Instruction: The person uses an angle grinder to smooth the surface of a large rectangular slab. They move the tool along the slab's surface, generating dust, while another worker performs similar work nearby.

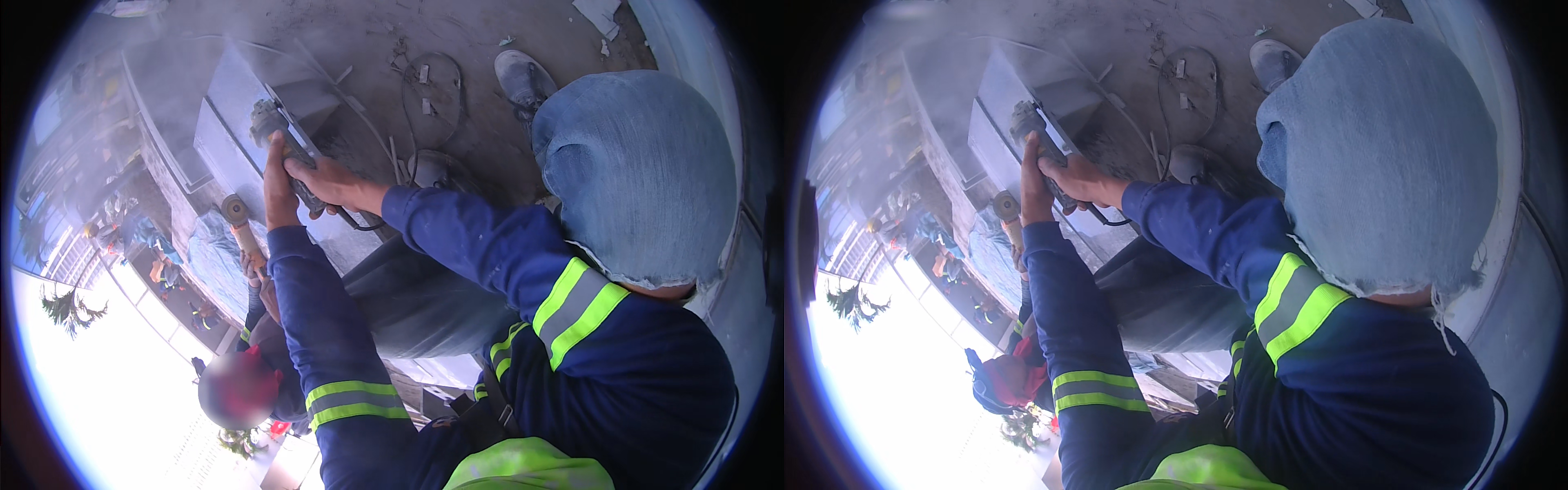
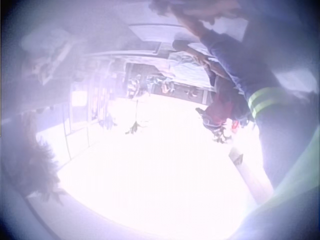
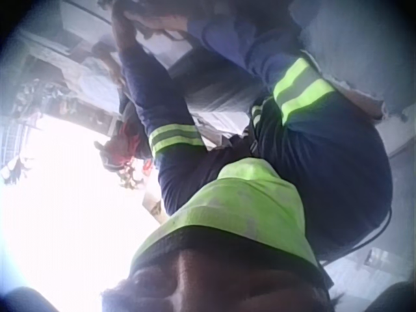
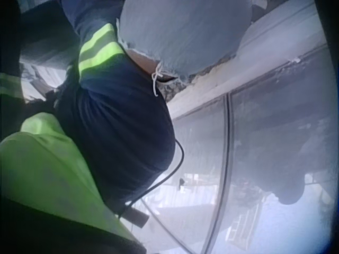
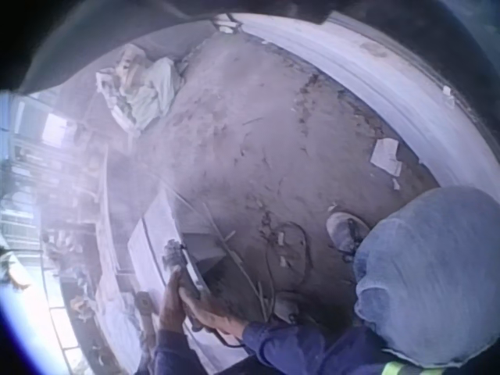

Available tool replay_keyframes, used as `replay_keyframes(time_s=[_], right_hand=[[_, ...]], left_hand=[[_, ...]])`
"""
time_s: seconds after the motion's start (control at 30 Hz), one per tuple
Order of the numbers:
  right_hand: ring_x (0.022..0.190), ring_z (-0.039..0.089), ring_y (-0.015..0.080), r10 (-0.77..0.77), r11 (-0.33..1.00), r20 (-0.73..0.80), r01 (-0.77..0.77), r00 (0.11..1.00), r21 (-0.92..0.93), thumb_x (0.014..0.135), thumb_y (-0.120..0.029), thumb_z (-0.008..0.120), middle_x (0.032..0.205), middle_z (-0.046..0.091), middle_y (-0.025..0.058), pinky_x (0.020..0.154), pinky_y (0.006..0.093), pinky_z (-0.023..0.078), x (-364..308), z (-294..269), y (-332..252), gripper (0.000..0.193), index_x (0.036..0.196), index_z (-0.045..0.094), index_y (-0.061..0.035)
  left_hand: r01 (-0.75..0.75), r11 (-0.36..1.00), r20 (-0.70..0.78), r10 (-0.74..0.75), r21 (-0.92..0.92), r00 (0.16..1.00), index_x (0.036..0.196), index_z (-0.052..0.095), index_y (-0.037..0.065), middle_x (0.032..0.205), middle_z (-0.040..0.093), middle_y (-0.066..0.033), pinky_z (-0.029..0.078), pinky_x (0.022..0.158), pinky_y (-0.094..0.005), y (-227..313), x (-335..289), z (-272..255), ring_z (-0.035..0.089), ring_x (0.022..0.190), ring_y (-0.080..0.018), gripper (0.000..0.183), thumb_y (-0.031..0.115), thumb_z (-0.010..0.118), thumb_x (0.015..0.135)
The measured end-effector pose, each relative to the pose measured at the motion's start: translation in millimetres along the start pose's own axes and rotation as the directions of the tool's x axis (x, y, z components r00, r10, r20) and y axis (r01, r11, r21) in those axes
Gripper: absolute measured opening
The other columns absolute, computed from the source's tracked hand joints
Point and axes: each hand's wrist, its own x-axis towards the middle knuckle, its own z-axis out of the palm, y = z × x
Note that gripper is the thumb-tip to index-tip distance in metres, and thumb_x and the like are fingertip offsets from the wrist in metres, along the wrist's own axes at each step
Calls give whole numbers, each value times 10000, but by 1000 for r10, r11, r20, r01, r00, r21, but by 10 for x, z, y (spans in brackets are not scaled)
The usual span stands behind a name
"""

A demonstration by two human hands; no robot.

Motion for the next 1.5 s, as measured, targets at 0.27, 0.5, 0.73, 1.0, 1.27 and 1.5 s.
replay_keyframes(time_s=[0.27, 0.5, 0.73, 1.0, 1.27, 1.5], right_hand=[[555, 740, 188, 56, 992, -36, -60, 998, -108, 1153, -632, 549, 798, 705, 83, 377, 311, 433, 28, -9, -16, 643, 1196, 673, -2], [542, 725, 186, -7, 1000, -4, 7, 1000, -16, 1159, -609, 541, 789, 701, 86, 377, 318, 439, -24, -3, -46, 627, 1194, 673, 3], [487, 672, 207, -56, 998, -49, 57, 997, 28, 1128, -601, 578, 735, 683, 116, 382, 340, 466, -70, 29, -62, 688, 1042, 686, 73], [553, 718, 175, -27, 999, 22, 28, 999, -25, 1163, -616, 522, 809, 686, 70, 377, 313, 442, -26, 0, -87, 612, 1250, 635, -21], [563, 723, 166, -51, 998, 13, 51, 999, -31, 1175, -587, 510, 846, 702, 82, 375, 297, 440, -30, 10, -69, 574, 1297, 619, -37], [571, 732, 171, -68, 998, 16, 68, 998, -4, 1165, -618, 518, 851, 710, 82, 372, 293, 427, -58, 18, -75, 605, 1290, 627, -37]], left_hand=[[8, 1000, -7, -8, -3, 1000, 1451, 668, 40, 1188, 752, -102, 585, 950, -385, 12, -3, 9, 735, 1034, -229, 625, 565, 704, 1113], [5, 998, -67, -1, 61, 998, 1461, 655, 71, 1165, 720, -107, 579, 947, -426, 18, -23, 41, 714, 1039, -257, 672, 626, 698, 1085], [-3, 999, -53, 6, 54, 999, 1427, 694, 11, 1148, 756, -111, 577, 921, -382, 16, -23, 42, 726, 1003, -229, 662, 590, 701, 1107], [-21, 999, -107, 25, 33, 994, 1441, 690, -9, 1162, 760, -112, 586, 927, -391, -19, 9, 21, 737, 998, -235, 703, 594, 738, 1082], [15, 1000, -74, -14, 8, 997, 1403, 700, -12, 1134, 760, -121, 599, 879, -382, -28, 44, -25, 745, 975, -233, 690, 604, 722, 1092], [-28, 999, -48, 30, 45, 998, 1400, 696, -14, 1116, 759, -125, 603, 866, -386, -26, 24, -12, 745, 955, -239, 709, 624, 712, 1090]])
